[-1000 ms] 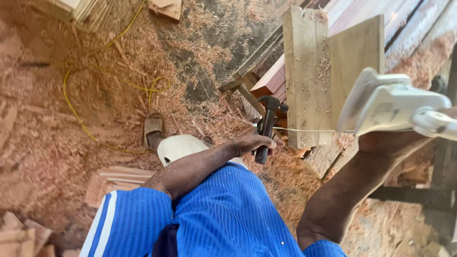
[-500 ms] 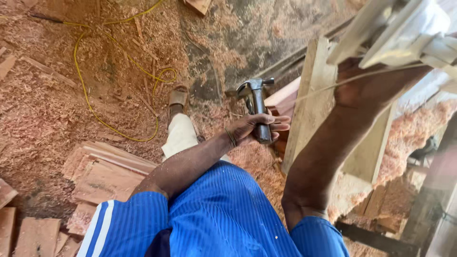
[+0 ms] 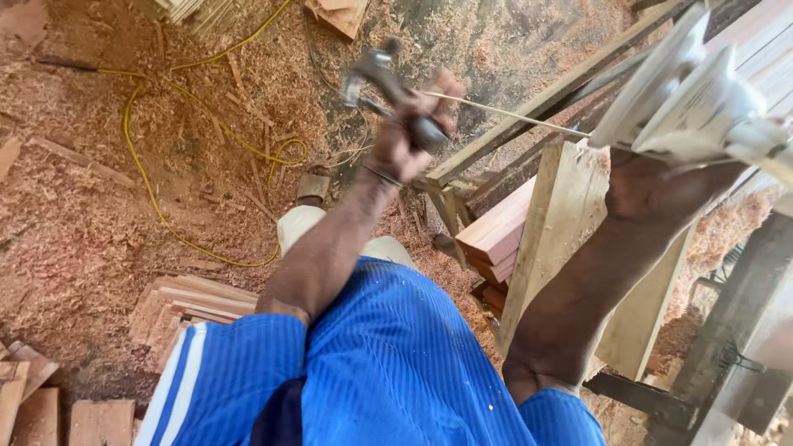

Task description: The person uses a grinding wheel to sharpen a drill bit, holding it with both hands and rotating it against the spinning wheel. They inspect the bit periodically, then retrieve another bit from a bag and repeat the sharpening process.

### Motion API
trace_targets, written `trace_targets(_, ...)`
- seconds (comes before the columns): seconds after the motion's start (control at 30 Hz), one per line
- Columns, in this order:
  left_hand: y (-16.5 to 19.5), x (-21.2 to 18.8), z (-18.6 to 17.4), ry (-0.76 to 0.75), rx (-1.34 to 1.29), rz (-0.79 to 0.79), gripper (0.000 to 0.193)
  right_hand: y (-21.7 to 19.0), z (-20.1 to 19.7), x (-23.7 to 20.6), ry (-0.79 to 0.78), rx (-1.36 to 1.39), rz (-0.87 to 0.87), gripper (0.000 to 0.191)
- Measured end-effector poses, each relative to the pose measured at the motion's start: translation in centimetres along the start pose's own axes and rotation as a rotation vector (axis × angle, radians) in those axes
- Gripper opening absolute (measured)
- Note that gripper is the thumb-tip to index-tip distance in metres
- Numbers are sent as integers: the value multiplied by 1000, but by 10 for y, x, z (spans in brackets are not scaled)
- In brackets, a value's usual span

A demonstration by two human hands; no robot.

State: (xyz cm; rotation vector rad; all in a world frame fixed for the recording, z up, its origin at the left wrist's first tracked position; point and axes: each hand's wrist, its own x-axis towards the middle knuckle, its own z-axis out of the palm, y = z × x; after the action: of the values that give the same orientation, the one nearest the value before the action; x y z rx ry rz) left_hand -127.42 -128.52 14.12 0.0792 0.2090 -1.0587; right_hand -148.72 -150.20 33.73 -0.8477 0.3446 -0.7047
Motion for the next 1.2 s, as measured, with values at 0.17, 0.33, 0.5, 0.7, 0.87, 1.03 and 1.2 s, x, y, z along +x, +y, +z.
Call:
trace_targets(0.17, 139, 6, -27, 111, -169, 287, 20, -18, -30, 26, 204, 82, 21, 72)
trace_targets(0.33, 182, -38, -44, 193, 15, 295, 21, -11, -75, 100, 274, -116, 36, 70)
trace_targets(0.5, 175, -55, -79, 314, -39, 385, 18, 5, -125, 196, 382, -179, 72, 72)
trace_targets(0.7, 217, -52, -127, 297, -208, 785, 14, -18, -227, 336, 459, -218, 116, 73)
trace_targets(0.87, 220, -64, -67, 518, 155, 859, 14, -68, -325, 451, 605, -299, 117, 75)
trace_targets(1.03, 189, 9, 75, 736, 309, 971, 5, -105, -390, 531, 727, -397, 117, 76)
trace_targets(1.2, 171, 85, 171, 783, 921, 858, 16, -94, -414, 569, 722, -481, 114, 76)
